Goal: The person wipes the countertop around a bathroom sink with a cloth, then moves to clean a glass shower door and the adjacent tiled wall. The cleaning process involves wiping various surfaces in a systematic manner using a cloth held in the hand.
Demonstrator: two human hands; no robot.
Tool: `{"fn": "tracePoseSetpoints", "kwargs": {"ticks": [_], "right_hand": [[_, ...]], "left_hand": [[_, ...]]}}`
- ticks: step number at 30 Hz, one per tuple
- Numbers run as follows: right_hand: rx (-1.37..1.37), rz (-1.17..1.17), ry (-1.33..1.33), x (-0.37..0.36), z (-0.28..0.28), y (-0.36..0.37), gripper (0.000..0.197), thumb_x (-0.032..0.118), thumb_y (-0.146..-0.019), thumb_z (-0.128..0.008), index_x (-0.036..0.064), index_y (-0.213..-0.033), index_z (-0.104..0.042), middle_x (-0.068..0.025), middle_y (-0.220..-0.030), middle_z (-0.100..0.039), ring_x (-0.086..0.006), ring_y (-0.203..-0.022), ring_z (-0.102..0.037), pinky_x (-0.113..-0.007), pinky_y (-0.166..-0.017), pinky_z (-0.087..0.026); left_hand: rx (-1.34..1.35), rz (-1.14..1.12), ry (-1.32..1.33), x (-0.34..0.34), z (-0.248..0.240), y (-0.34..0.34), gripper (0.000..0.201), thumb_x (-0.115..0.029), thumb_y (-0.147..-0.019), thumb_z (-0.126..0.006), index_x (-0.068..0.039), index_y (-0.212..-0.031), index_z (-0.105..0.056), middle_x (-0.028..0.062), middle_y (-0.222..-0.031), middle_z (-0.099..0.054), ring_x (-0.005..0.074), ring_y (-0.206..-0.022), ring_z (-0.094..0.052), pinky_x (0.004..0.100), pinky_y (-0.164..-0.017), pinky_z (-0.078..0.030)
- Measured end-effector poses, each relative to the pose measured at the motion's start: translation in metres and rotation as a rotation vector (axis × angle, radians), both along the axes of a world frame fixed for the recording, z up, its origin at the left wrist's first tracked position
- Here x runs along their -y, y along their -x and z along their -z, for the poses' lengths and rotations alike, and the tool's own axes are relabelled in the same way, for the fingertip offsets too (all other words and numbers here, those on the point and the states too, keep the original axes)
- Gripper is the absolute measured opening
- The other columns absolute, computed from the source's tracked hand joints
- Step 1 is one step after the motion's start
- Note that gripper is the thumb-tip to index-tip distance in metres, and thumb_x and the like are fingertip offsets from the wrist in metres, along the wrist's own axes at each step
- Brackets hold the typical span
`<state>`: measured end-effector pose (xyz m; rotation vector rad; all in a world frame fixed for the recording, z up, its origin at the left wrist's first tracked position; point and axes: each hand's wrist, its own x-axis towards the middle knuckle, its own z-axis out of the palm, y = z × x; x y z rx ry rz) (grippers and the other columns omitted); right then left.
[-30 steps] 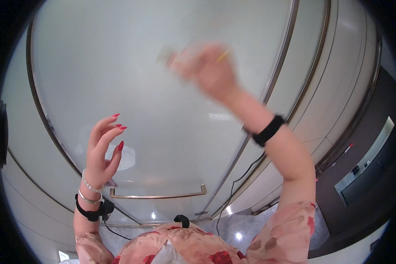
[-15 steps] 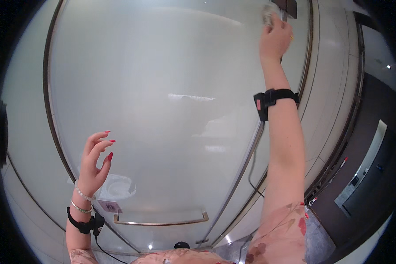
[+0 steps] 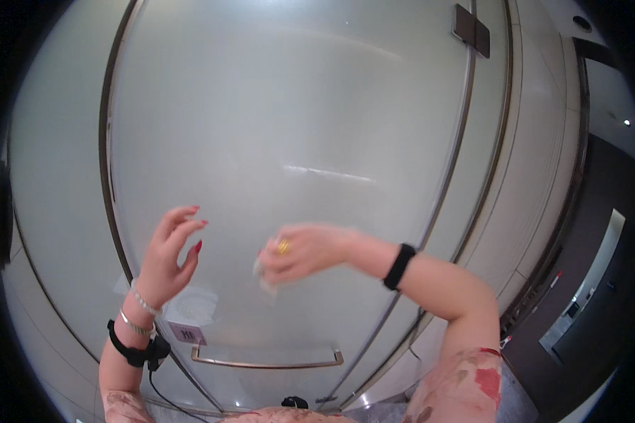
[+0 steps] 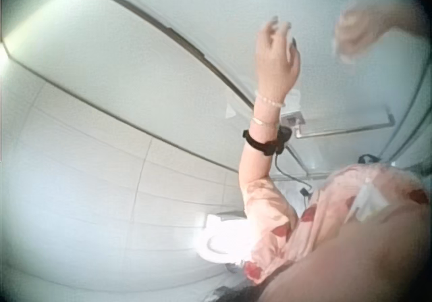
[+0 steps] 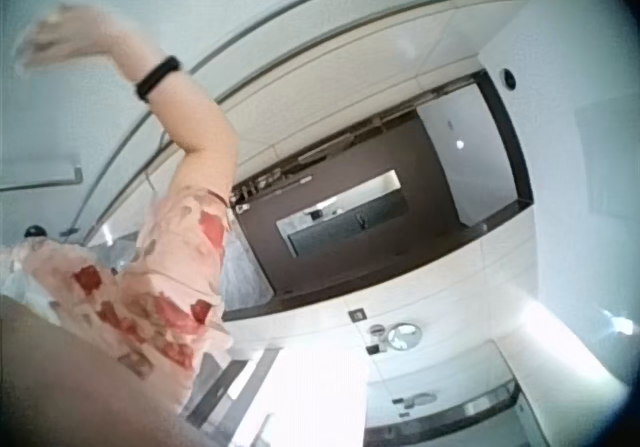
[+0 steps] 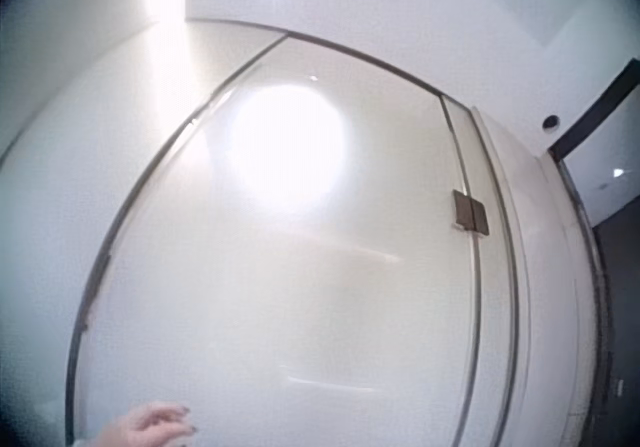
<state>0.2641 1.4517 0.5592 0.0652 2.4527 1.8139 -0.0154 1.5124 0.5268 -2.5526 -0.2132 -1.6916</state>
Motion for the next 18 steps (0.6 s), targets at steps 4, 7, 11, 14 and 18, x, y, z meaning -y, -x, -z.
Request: {"fn": "tracePoseSetpoints", "kwargs": {"ticks": [4,7,11,14,18], "right_hand": [[-1.126,0.321,-0.151,0.040,-0.156,-0.052,0.013,0.012,-0.084,-0.050,0.0054,-0.090,-0.059,-0.0091,-0.084,-0.060,-0.0258,-0.083,-0.057,-0.036,-0.072,-0.045],[-1.300,0.222,-0.962,0.071,-0.230,-0.089,0.044,0.002,-0.075,-0.056,0.0141,-0.117,-0.055,-0.0103,-0.101,-0.056,-0.0293,-0.093,-0.055,-0.039,-0.080,-0.043],[-1.142,0.166,-0.938,0.026,-0.202,-0.042,0.047,0.002,-0.075,-0.056,0.0165,-0.119,-0.055,-0.0102,-0.101,-0.056,-0.0292,-0.099,-0.052,-0.041,-0.086,-0.040],[-1.001,0.080,-0.050,-0.032,-0.100,0.049,0.018,0.008,-0.077,-0.056,0.0131,-0.093,-0.060,-0.0071,-0.104,-0.058,-0.0220,-0.096,-0.051,-0.037,-0.076,-0.040],[-0.178,0.097,-0.218,-0.047,0.014,0.089,0.013,0.020,-0.082,-0.055,0.0208,-0.095,-0.054,0.0024,-0.104,-0.054,-0.0131,-0.086,-0.051,-0.028,-0.066,-0.041]], "left_hand": [[-0.046,-0.031,0.003,-0.003,0.004,0.026,0.039,0.010,-0.069,-0.056,-0.002,-0.107,-0.054,0.0148,-0.118,-0.049,0.0298,-0.098,-0.055,0.0366,-0.084,-0.046],[-0.045,-0.054,0.020,-0.004,-0.003,0.028,0.039,0.009,-0.070,-0.057,-0.003,-0.108,-0.054,0.0149,-0.119,-0.048,0.0297,-0.101,-0.054,0.0364,-0.085,-0.046],[-0.003,-0.040,0.010,-0.012,-0.009,0.027,0.038,0.008,-0.073,-0.056,-0.002,-0.109,-0.053,0.0145,-0.117,-0.049,0.0306,-0.103,-0.052,0.0358,-0.086,-0.045],[0.015,-0.102,-0.061,-0.019,-0.006,0.024,0.038,0.008,-0.070,-0.058,-0.002,-0.107,-0.054,0.0148,-0.115,-0.050,0.0315,-0.102,-0.053,0.0370,-0.086,-0.045],[-0.065,-0.115,-0.209,-0.026,0.004,0.011,0.036,0.006,-0.066,-0.059,-0.002,-0.101,-0.055,0.0152,-0.114,-0.051,0.0316,-0.099,-0.052,0.0385,-0.084,-0.044]]}}
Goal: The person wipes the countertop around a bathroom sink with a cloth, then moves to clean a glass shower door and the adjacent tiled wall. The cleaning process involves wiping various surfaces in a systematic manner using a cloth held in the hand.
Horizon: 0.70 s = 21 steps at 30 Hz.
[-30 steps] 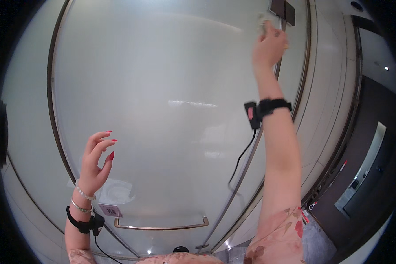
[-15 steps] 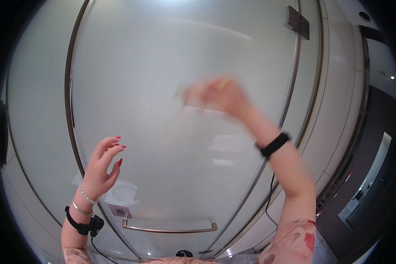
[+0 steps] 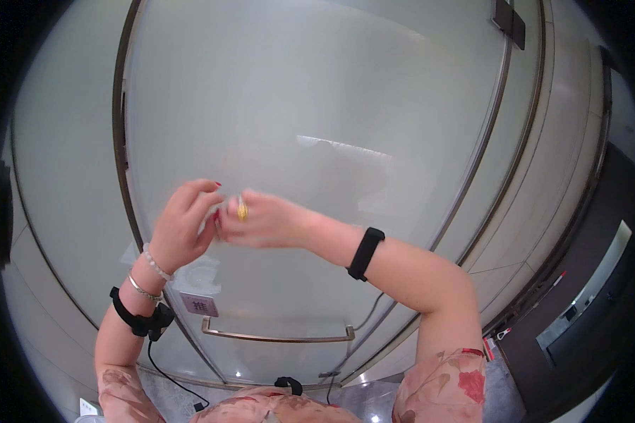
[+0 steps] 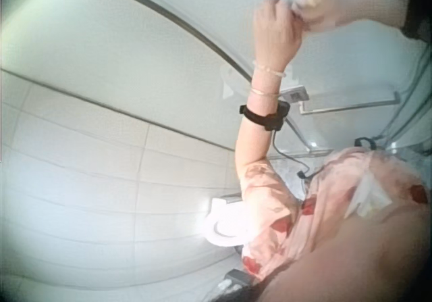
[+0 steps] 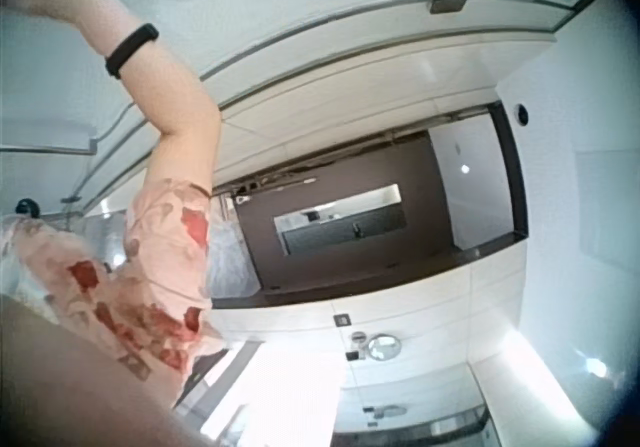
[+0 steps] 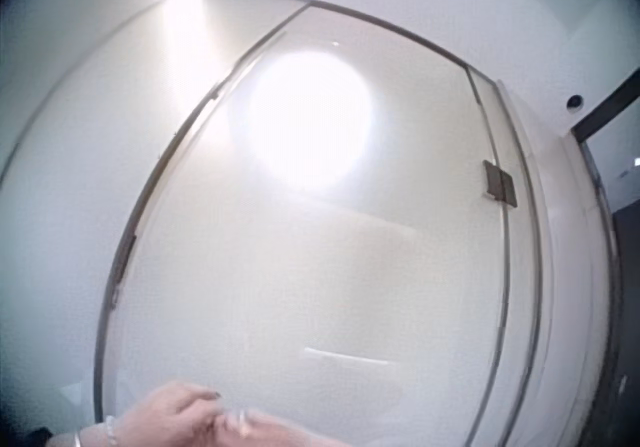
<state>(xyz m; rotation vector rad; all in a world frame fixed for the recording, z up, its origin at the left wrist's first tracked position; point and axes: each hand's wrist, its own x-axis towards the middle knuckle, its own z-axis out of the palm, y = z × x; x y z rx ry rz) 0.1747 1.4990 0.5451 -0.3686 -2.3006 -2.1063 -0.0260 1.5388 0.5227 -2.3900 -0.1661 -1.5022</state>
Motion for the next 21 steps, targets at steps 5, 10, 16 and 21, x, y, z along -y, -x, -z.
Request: {"fn": "tracePoseSetpoints", "kwargs": {"ticks": [5,10,16,21], "right_hand": [[-0.014,-0.164,-0.123,0.008,-0.045,-0.033,0.015,0.020,-0.082,-0.055,0.0228,-0.096,-0.056,0.0035,-0.099,-0.055,-0.0122,-0.083,-0.053,-0.026,-0.064,-0.042],[-0.803,0.188,-0.831,0.098,-0.221,-0.142,0.035,0.014,-0.083,-0.054,0.0199,-0.117,-0.055,-0.0090,-0.098,-0.059,-0.0287,-0.090,-0.057,-0.040,-0.074,-0.048],[-1.174,0.196,-0.874,0.077,-0.240,-0.136,0.039,0.007,-0.076,-0.058,0.0127,-0.115,-0.057,-0.0137,-0.103,-0.055,-0.0296,-0.100,-0.053,-0.044,-0.083,-0.042],[-0.590,-0.077,0.181,-0.022,-0.109,0.014,0.017,0.009,-0.077,-0.054,0.0090,-0.094,-0.059,-0.0036,-0.094,-0.058,-0.0155,-0.092,-0.053,-0.030,-0.074,-0.042]], "left_hand": [[-0.125,-0.048,-0.034,-0.008,0.016,0.031,0.035,0.006,-0.067,-0.057,-0.001,-0.101,-0.055,0.0151,-0.113,-0.051,0.0318,-0.100,-0.051,0.0407,-0.086,-0.043],[0.006,-0.121,-0.005,-0.016,0.010,0.064,0.042,0.009,-0.065,-0.057,-0.004,-0.106,-0.054,0.0151,-0.117,-0.049,0.0339,-0.104,-0.049,0.0413,-0.089,-0.041],[0.161,-0.196,-0.038,-0.037,-0.007,0.079,0.046,0.010,-0.067,-0.055,-0.004,-0.110,-0.052,0.0147,-0.122,-0.046,0.0332,-0.109,-0.046,0.0407,-0.092,-0.039],[0.284,-0.278,-0.147,-0.061,-0.019,0.090,0.051,0.012,-0.070,-0.054,-0.005,-0.118,-0.046,0.0144,-0.125,-0.043,0.0319,-0.118,-0.042,0.0420,-0.101,-0.033]]}}
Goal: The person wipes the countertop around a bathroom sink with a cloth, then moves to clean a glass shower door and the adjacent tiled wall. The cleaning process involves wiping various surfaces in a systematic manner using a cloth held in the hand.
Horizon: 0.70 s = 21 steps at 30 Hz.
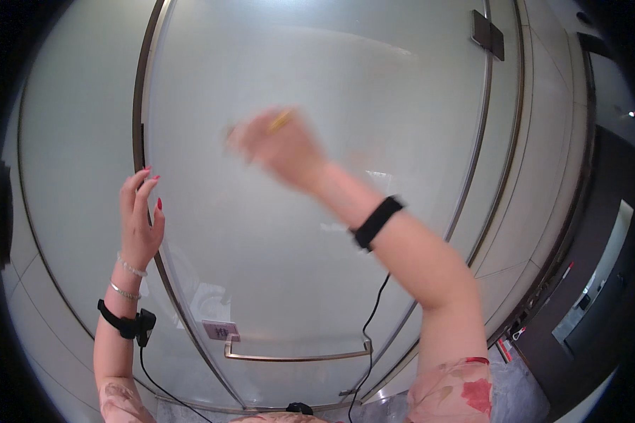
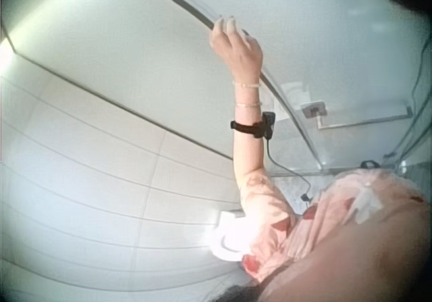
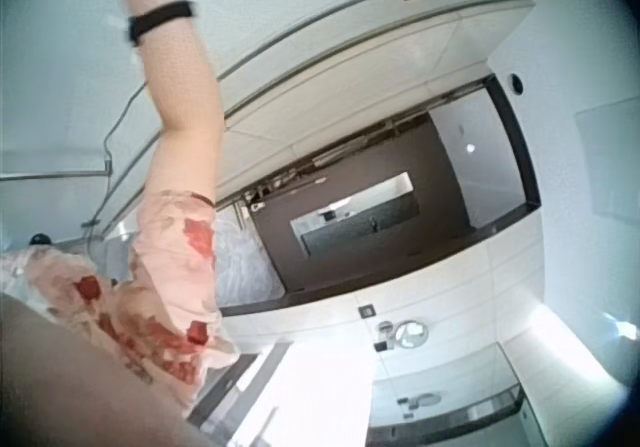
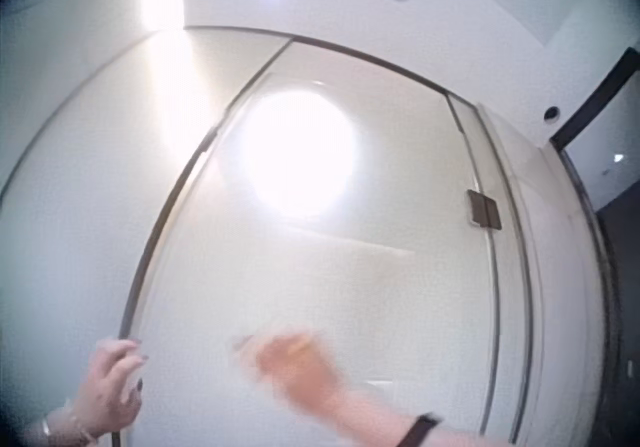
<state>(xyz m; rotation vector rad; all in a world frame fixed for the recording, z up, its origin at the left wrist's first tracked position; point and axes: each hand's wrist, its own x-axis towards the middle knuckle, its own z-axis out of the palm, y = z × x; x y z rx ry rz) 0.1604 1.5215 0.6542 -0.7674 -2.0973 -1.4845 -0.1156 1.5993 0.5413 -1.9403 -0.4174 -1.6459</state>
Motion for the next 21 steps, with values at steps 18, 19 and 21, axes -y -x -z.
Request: {"fn": "tracePoseSetpoints", "kwargs": {"ticks": [18,19,21], "right_hand": [[-0.715,0.425,-0.917,0.062,-0.185,-0.097,0.027,0.010,-0.073,-0.056,0.0121,-0.098,-0.063,-0.0117,-0.093,-0.061,-0.0302,-0.091,-0.058,-0.041,-0.074,-0.046],[-0.691,0.407,-0.839,0.048,-0.185,-0.083,0.025,0.011,-0.071,-0.058,0.0119,-0.096,-0.063,-0.0120,-0.095,-0.060,-0.0301,-0.090,-0.057,-0.041,-0.073,-0.046],[-0.325,0.024,-0.780,0.003,-0.167,-0.025,0.022,0.003,-0.072,-0.051,0.0089,-0.090,-0.062,-0.0135,-0.082,-0.060,-0.0306,-0.085,-0.057,-0.044,-0.070,-0.043]], "left_hand": [[0.017,-0.108,-0.231,-0.058,-0.008,0.001,0.060,0.010,-0.072,-0.047,-0.009,-0.127,-0.033,0.0154,-0.132,-0.034,0.0346,-0.128,-0.033,0.0521,-0.110,-0.011],[0.016,-0.102,-0.225,-0.059,-0.008,0.001,0.060,0.010,-0.072,-0.047,-0.009,-0.126,-0.033,0.0150,-0.132,-0.034,0.0347,-0.128,-0.033,0.0521,-0.110,-0.012],[0.004,-0.088,-0.213,-0.061,-0.007,-0.001,0.060,0.010,-0.071,-0.047,-0.009,-0.126,-0.034,0.0146,-0.132,-0.034,0.0348,-0.128,-0.033,0.0521,-0.110,-0.012]]}}
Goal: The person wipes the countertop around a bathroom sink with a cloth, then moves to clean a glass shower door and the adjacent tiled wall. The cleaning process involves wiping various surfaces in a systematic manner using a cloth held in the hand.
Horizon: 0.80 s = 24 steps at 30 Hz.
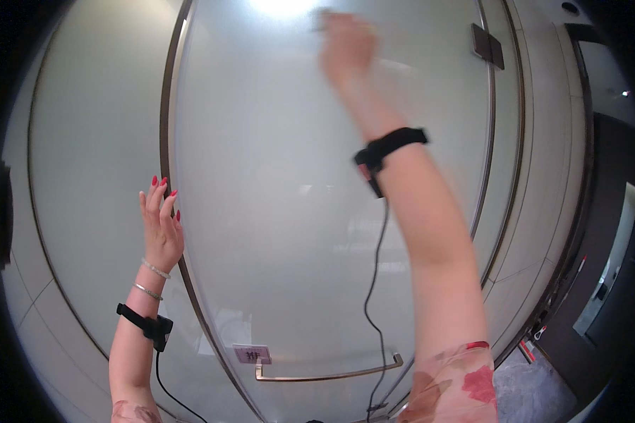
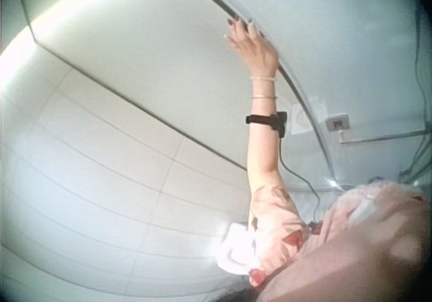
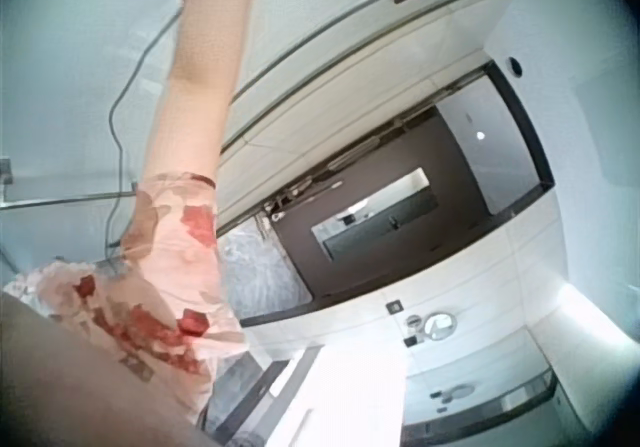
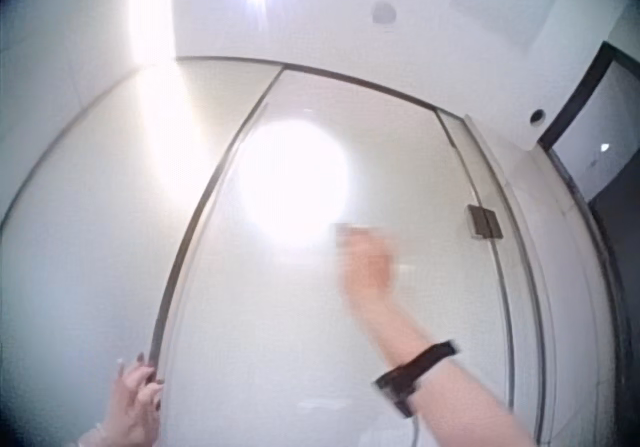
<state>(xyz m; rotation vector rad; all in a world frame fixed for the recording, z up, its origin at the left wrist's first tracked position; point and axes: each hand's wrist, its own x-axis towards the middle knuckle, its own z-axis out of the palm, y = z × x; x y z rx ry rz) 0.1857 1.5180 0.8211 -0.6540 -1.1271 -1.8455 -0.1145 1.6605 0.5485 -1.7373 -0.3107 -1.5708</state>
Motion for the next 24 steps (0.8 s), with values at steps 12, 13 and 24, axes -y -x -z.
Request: {"fn": "tracePoseSetpoints", "kwargs": {"ticks": [12,13,24], "right_hand": [[0.167,0.207,0.106,-0.005,0.020,0.035,0.030,0.009,-0.080,-0.047,0.0158,-0.106,-0.061,-0.0041,-0.096,-0.065,-0.0230,-0.086,-0.062,-0.035,-0.070,-0.050],[0.016,0.298,0.022,0.020,0.006,-0.010,0.034,0.012,-0.081,-0.047,0.0164,-0.112,-0.060,-0.0053,-0.102,-0.065,-0.0252,-0.094,-0.060,-0.037,-0.078,-0.049],[-0.892,0.399,-0.171,0.125,0.046,-0.190,0.031,0.017,-0.081,-0.057,0.0125,-0.112,-0.055,-0.0154,-0.109,-0.055,-0.0331,-0.099,-0.056,-0.042,-0.082,-0.046]], "left_hand": [[0.051,-0.097,0.048,0.003,0.008,0.008,0.052,0.008,-0.074,-0.044,-0.009,-0.123,-0.039,0.0134,-0.134,-0.033,0.0336,-0.131,-0.028,0.0525,-0.111,-0.012],[0.049,-0.082,0.035,0.005,0.006,0.005,0.052,0.008,-0.074,-0.044,-0.009,-0.123,-0.040,0.0134,-0.133,-0.033,0.0333,-0.131,-0.028,0.0524,-0.111,-0.012],[0.092,-0.104,0.025,0.014,-0.003,0.000,0.055,0.008,-0.073,-0.045,-0.007,-0.125,-0.039,0.0143,-0.132,-0.036,0.0320,-0.128,-0.034,0.0503,-0.111,-0.011]]}}
